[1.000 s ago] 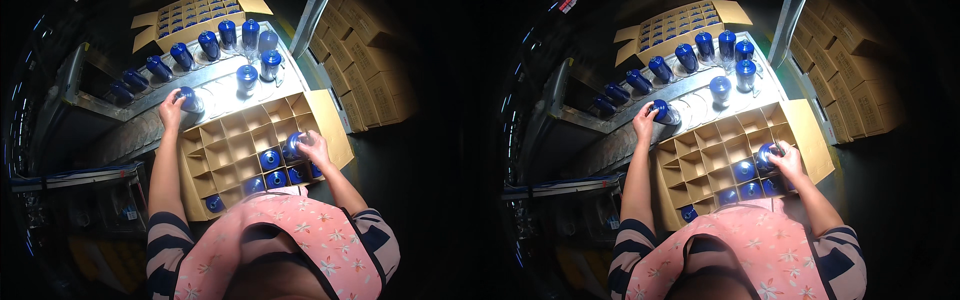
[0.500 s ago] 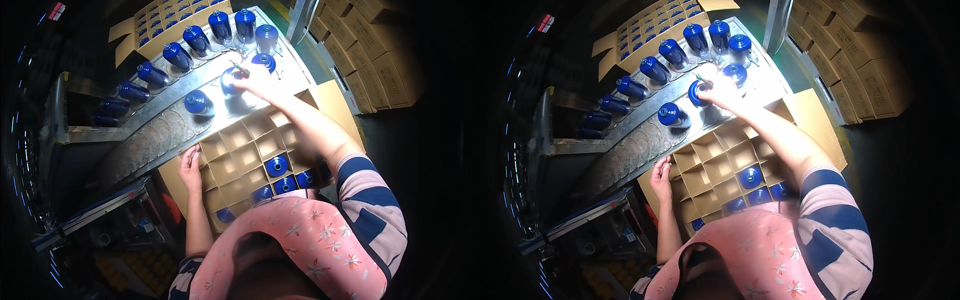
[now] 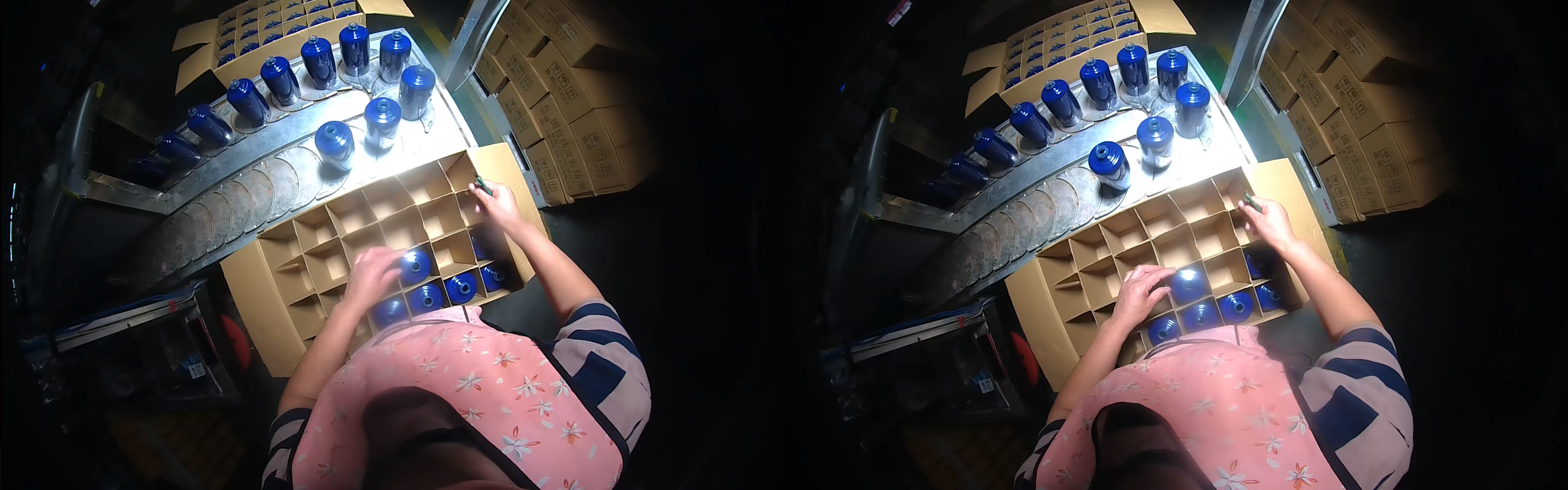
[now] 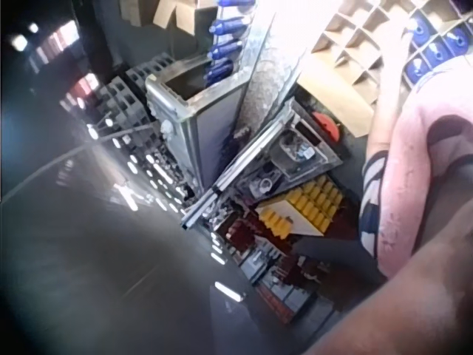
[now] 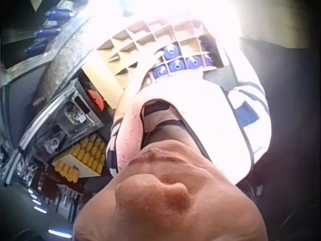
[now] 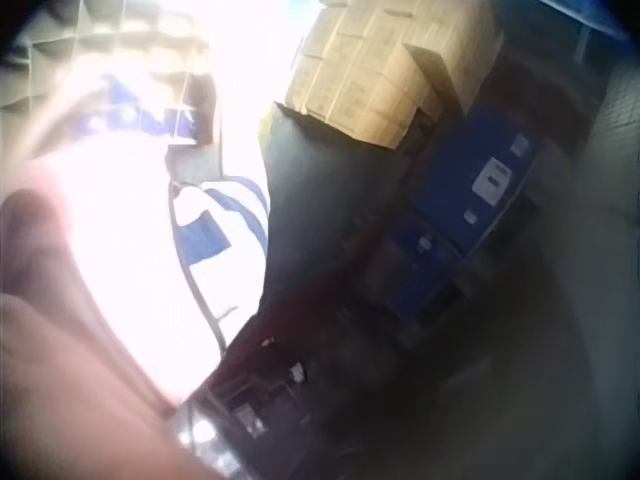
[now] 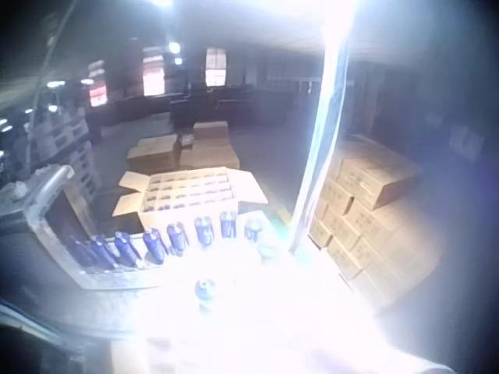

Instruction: The person places blue-capped bottles from a conveyor belt into compartmentalized cardboard boxes, then closes and stacks the boxes. They also retrieve a new empty box and continue filling it with bottles.

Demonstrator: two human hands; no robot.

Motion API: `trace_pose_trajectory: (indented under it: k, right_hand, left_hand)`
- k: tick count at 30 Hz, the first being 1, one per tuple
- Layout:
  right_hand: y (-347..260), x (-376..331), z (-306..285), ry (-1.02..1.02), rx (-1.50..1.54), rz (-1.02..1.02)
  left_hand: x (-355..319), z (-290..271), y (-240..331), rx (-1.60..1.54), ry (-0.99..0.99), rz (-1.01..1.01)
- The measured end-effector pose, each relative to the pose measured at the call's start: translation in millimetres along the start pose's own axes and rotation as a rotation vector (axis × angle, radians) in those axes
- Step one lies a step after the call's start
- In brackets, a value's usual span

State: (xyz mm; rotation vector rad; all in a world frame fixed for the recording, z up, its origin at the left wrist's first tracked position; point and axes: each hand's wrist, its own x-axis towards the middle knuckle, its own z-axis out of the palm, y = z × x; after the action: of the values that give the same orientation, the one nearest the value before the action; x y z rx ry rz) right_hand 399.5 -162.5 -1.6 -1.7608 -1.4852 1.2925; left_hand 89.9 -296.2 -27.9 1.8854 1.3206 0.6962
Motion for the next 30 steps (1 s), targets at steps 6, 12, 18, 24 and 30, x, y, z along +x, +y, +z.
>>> trace_pose_trajectory:
  k: [6,12,18,24,30]
  right_hand:
    - [86,-106,-41,-0.107,-0.314,0.152]
    - [100,-98,-18,0.141,-0.458,0.024]
    - [65,-111,-20,0.228,-0.011,-0.091]
    - [-59,-101,-77,0.229,0.049,-0.332]
    - [-135,-19,-57,0.167,0.232,-0.531]
  left_hand:
    - [17,48,4,0.277,-0.315,0.054]
    - [10,69,12,0.380,-0.152,0.193]
    - [-14,15,40,-0.009,0.115,0.133]
    - [3,-117,43,-0.680,0.597,-0.030]
    - [126,-160,-36,-0.281,0.772,-0.155]
